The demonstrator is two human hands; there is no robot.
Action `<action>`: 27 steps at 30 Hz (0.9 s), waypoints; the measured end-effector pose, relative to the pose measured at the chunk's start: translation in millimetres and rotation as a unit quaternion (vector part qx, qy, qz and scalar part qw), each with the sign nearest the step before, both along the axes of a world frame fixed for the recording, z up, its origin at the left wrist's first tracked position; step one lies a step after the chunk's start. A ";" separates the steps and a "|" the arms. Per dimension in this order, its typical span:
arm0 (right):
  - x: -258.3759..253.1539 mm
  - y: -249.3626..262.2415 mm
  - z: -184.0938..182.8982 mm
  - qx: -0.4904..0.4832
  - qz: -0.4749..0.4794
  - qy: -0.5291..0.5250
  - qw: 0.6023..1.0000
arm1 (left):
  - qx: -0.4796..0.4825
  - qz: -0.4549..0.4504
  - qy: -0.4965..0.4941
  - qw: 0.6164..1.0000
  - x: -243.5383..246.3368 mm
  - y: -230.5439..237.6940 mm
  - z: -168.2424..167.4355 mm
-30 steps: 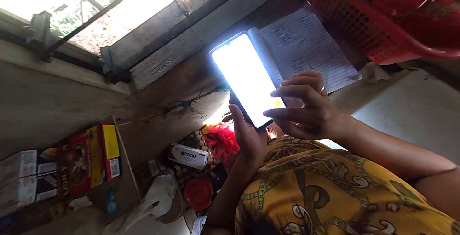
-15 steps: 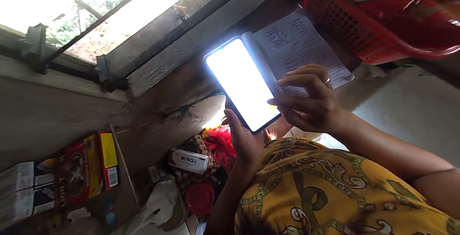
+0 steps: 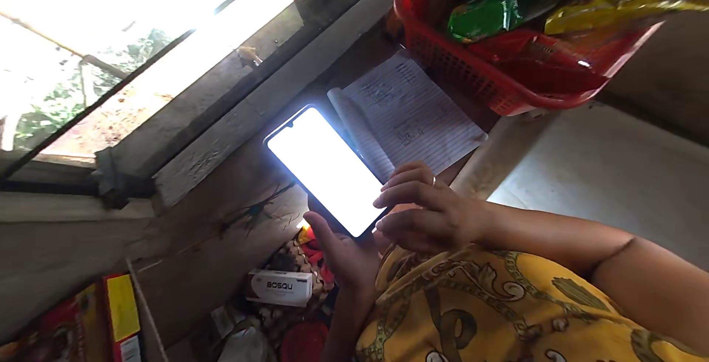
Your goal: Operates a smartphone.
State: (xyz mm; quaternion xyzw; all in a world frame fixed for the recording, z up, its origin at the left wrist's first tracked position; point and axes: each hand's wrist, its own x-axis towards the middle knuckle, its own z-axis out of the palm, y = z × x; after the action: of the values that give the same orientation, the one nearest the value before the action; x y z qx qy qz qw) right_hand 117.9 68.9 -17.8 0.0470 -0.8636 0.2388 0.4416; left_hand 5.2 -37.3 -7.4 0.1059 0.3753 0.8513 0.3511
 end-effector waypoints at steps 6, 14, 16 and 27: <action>-1.3 0.3 -2.4 -0.005 0.013 0.000 1.000 | -0.019 0.004 -0.003 1.000 0.7 1.4 0.7; -0.3 1.2 -1.2 -0.006 0.007 -0.008 1.000 | 0.011 0.002 -0.003 1.000 -0.6 3.3 -2.2; 0.6 4.8 -0.5 -0.006 -0.019 -0.008 1.000 | 0.011 0.014 0.000 1.000 -0.5 5.0 -2.3; -5.7 12.0 3.5 0.048 -0.056 -0.046 0.996 | 0.022 -0.024 0.028 0.999 -3.1 3.2 -5.3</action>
State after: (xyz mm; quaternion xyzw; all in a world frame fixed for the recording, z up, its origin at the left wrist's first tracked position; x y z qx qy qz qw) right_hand 112.3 80.8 -14.3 0.0083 -0.8944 0.1740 0.4118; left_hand 2.1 -34.1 -12.6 0.1467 0.3635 0.8472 0.3587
